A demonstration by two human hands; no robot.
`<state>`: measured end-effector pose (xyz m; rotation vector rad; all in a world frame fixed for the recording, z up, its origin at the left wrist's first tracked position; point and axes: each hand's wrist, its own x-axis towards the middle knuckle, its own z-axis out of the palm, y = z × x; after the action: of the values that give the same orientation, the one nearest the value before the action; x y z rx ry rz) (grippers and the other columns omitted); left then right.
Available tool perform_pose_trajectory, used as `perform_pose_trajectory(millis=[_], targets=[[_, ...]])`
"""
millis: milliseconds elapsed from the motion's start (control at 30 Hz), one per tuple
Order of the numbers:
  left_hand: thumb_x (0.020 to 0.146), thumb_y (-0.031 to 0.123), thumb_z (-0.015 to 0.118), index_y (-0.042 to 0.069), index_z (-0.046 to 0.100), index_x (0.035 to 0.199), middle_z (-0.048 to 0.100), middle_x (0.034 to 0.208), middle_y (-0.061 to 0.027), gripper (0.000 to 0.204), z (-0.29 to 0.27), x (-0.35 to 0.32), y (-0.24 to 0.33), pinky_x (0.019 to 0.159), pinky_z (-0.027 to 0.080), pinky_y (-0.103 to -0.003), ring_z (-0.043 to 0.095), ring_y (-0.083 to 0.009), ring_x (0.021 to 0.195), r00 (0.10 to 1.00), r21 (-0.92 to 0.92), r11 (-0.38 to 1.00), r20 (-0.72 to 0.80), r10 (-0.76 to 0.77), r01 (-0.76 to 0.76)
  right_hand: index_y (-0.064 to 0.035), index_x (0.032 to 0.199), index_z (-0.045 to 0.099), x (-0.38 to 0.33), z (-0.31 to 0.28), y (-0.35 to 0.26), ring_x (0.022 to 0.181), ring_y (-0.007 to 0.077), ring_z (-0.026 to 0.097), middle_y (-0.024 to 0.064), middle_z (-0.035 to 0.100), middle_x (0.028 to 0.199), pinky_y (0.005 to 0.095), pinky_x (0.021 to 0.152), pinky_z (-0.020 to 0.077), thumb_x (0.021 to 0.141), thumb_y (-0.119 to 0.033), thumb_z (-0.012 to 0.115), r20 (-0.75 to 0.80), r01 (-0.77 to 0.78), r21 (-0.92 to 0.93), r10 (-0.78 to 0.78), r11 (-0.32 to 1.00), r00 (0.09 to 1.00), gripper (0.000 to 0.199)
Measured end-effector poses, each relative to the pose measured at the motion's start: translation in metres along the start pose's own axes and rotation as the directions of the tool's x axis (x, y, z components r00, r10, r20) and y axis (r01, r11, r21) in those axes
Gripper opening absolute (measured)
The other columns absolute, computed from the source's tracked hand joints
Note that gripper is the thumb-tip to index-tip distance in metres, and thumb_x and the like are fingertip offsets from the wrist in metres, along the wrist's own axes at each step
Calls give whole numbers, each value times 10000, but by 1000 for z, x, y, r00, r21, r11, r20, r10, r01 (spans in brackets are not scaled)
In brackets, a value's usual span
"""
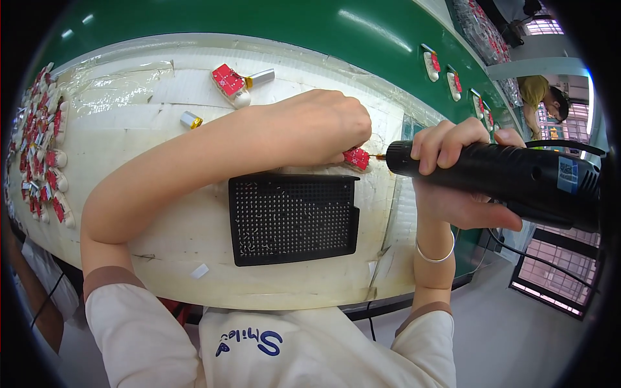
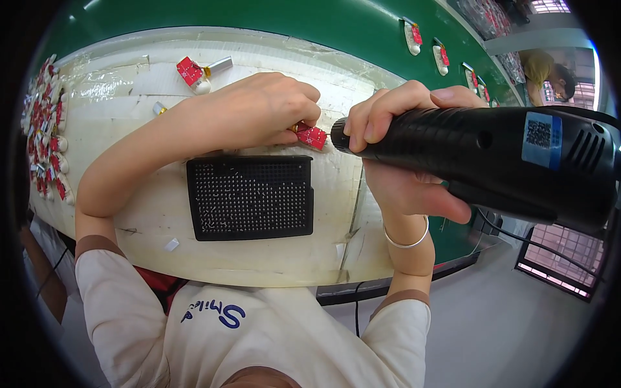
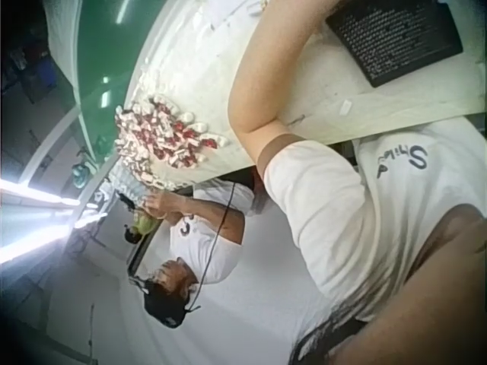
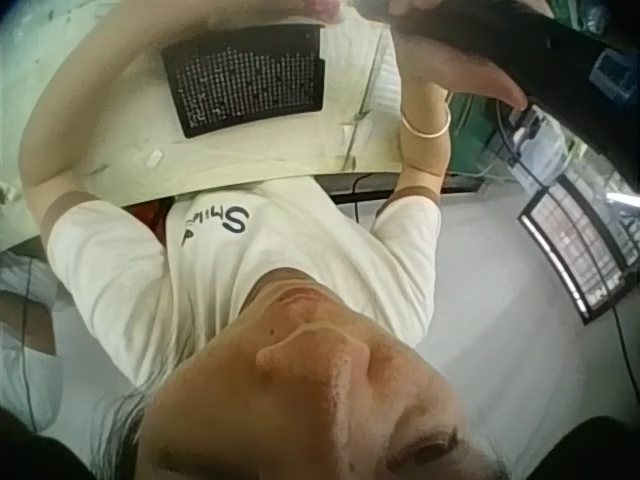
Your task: The person assembles small red and white plastic components on a conveyor belt using a handheld assembly tool.
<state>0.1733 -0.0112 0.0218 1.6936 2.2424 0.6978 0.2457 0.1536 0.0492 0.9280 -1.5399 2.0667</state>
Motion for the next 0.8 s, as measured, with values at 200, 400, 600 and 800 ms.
perform_pose_trajectory(millis=[200,400,600,800], targets=[[689,86,696,-2,599,771,565,786,-102,154,-2,1,1,687,472,-375,583,-286,772,999,-17,999,35,-29,29,-112,1191,299,1,-1,4,486,198,474,122,485,696,308,464,455,578,-841,404,19,4,-4,-4,1000,1000,958],[702,108,693,4,604,788,569,796,-97,161,0,-2,-2,690,473,-371,586,-280,775,1000,-35,999,-3,9,-9,-116,1203,291,0,-1,6,487,193,472,119,486,703,309,464,452,569,-841,422,12,4,36,-4,999,1000,973],[706,120,696,21,594,884,579,894,-98,228,3,-4,-4,715,479,-369,586,-285,823,999,26,999,-25,25,-25,-140,1245,336,-4,14,-25,510,148,461,58,454,736,306,517,412,613,-834,448,118,-7,-46,13,999,993,945],[708,120,692,58,556,1014,563,967,-93,341,1,-7,-8,755,475,-370,578,-282,881,992,-96,993,-109,61,-72,-142,1117,347,-20,41,-25,459,159,489,28,451,639,288,454,428,636,-787,498,18,-126,-29,127,992,992,819]])
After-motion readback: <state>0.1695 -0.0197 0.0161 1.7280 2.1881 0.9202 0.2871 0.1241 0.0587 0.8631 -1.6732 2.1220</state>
